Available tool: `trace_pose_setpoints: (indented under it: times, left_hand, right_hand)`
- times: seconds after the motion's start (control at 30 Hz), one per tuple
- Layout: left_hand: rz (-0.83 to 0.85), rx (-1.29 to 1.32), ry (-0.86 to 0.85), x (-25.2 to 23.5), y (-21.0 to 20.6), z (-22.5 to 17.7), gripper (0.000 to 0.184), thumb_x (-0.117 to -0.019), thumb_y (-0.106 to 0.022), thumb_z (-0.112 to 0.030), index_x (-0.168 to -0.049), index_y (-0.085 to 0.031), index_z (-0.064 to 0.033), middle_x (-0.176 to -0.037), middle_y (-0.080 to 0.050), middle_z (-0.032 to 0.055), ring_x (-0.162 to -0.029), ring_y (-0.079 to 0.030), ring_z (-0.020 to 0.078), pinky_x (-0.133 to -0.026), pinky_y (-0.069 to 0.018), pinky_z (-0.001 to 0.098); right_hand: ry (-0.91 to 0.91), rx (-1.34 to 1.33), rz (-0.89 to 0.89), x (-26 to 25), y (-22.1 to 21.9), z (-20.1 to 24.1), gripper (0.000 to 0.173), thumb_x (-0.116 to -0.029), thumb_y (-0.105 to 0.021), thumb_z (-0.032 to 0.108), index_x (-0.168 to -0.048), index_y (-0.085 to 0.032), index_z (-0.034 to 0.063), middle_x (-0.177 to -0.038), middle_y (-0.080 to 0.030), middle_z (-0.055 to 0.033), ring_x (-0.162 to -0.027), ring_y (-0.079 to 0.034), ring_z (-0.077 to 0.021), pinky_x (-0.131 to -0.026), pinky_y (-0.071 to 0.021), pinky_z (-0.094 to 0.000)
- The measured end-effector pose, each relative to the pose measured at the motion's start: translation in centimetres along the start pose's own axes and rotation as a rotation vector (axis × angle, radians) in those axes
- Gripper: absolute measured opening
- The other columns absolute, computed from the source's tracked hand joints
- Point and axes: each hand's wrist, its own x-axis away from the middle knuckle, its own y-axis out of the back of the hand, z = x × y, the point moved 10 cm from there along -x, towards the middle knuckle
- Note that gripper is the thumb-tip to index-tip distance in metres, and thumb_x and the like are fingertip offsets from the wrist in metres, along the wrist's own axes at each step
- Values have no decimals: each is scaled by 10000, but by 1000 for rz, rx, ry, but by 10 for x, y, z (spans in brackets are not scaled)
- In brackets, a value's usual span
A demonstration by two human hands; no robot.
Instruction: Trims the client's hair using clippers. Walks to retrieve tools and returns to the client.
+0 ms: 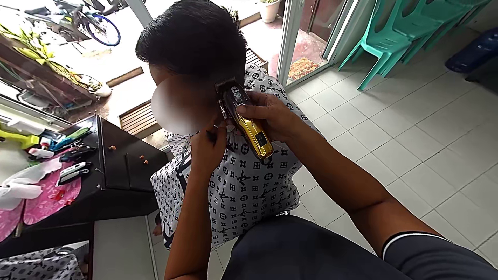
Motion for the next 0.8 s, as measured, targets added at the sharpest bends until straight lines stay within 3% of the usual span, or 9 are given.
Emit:
trace_pose_setpoints:
  times: [0.07, 0.23, 0.37, 0.5, 0.67, 0.8]
  left_hand:
    - [3, -8, 14, 0, 0, 0, 384, -1087, -496, -265, -1443, -546, -131, -678, -619, -10, -538, -581, 63, -519, -510, 251]
    - [-5, 4, -3, 0, 1, 1, 394, -1070, -492, -226, -1439, -545, -97, -700, -624, -3, -560, -590, 58, -543, -519, 246]
    - [-2, 18, 25, 1, 0, 3, 376, -1087, -496, -273, -1429, -558, -130, -679, -615, -7, -536, -584, 68, -508, -513, 257]
    - [0, 20, 16, 0, 2, 2, 379, -1084, -482, -246, -1433, -553, -116, -692, -622, -2, -556, -599, 64, -532, -525, 247]
    - [14, 43, 33, -1, 2, 5, 372, -1095, -456, -231, -1433, -544, -101, -742, -647, 1, -576, -594, 40, -551, -513, 219]
    - [48, 73, 44, -4, 4, 10, 380, -1088, -446, -225, -1433, -548, -103, -770, -668, -6, -611, -612, 41, -583, -525, 230]
  right_hand:
    - [39, 10, 3, -1, -2, 6, 436, -924, -667, 120, -1305, -499, -12, -1034, -682, -150, -862, -721, -237, -739, -640, -393]
    - [-62, -2, 2, 3, 0, -6, 370, -936, -652, 127, -1259, -535, -9, -998, -698, -146, -835, -726, -228, -737, -639, -387]
    - [38, 47, 21, 0, -2, 10, 434, -928, -663, 140, -1303, -499, -6, -1017, -686, -133, -846, -720, -216, -741, -638, -374]
    - [-55, 72, -3, 4, 4, -6, 368, -931, -670, 110, -1255, -542, -5, -995, -699, -129, -820, -723, -212, -720, -639, -373]
    - [36, 145, -47, 1, -3, 5, 491, -920, -711, 88, -1344, -486, -19, -1107, -671, -149, -901, -717, -233, -772, -640, -396]
    - [-67, 85, -47, 4, -6, -12, 451, -936, -676, 76, -1332, -482, -21, -1074, -677, -154, -883, -723, -243, -759, -639, -397]
